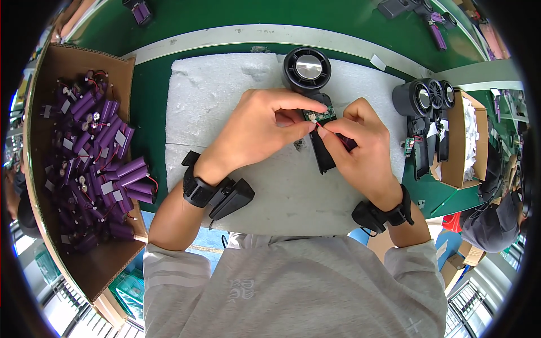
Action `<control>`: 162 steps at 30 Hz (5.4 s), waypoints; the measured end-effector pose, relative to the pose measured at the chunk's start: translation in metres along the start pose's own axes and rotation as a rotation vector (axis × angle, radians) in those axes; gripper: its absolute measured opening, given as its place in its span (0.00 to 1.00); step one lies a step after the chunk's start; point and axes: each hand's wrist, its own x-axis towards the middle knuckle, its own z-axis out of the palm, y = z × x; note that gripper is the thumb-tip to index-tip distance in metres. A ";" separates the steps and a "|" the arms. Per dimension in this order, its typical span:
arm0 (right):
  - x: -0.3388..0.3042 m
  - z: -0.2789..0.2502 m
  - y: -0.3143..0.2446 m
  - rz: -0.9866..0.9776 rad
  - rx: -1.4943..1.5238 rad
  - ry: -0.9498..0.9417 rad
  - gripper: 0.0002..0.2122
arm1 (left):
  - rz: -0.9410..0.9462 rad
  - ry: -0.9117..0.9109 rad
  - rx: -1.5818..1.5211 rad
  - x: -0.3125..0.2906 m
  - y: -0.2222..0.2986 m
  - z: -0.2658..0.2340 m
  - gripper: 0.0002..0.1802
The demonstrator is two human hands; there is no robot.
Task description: The person connects a battery pack to a circuit board inside a handheld fan housing and fits the batteries into the casing. After checking the connection, they set the assembled fan on the workbench and repeat the process with another unit.
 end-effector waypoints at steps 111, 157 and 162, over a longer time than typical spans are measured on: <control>0.014 -0.014 -0.001 0.090 0.158 -0.149 0.15 | 0.158 0.058 0.207 0.000 0.009 -0.005 0.17; 0.007 -0.030 -0.003 -0.182 -0.274 -0.228 0.05 | 0.079 0.158 0.134 0.001 0.003 -0.013 0.17; 0.006 -0.028 -0.004 -0.212 -0.300 -0.206 0.05 | 0.079 0.158 0.144 0.000 0.004 -0.013 0.17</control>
